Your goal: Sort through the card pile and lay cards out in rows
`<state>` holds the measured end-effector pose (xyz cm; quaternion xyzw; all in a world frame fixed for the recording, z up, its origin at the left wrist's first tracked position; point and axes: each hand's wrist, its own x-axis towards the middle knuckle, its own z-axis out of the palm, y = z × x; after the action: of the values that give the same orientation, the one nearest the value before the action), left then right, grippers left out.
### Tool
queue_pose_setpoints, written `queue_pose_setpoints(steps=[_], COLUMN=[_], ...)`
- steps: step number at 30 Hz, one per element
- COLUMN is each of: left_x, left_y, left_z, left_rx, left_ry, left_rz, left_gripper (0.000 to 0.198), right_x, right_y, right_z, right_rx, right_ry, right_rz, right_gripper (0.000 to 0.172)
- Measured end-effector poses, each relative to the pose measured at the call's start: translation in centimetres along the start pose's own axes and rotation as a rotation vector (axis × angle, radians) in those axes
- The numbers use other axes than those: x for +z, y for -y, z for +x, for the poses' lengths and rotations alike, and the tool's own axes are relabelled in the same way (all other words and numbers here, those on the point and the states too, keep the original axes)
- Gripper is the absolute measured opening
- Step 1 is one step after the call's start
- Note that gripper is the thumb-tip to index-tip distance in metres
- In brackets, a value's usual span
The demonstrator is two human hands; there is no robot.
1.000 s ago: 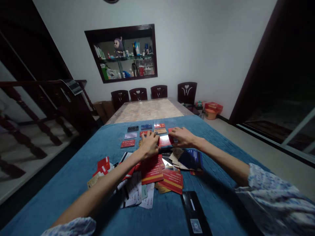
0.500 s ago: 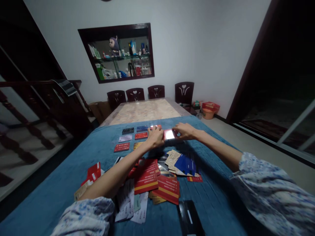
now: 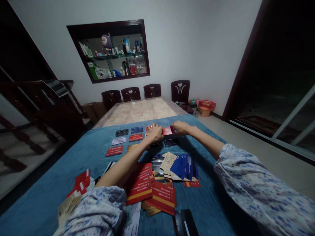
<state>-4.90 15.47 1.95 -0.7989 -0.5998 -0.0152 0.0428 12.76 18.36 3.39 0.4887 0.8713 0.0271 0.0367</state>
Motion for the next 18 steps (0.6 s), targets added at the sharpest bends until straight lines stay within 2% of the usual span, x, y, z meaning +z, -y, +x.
queue_pose_setpoints(steps=[9, 18], left_x=[1.5, 1.5], left_y=[0.0, -0.1], left_z=[2.4, 3.2], left_rx=[-0.044, -0.057], left_ry=[0.039, 0.082], left_rz=[-0.017, -0.026], left_gripper=[0.034, 0.032], right_x=[1.7, 2.4], right_y=[-1.4, -1.6], right_z=[2.4, 3.2], right_rx=[0.009, 0.021], right_ry=[0.047, 0.075], right_rz=[0.039, 0.082], right_gripper=[0.034, 0.034])
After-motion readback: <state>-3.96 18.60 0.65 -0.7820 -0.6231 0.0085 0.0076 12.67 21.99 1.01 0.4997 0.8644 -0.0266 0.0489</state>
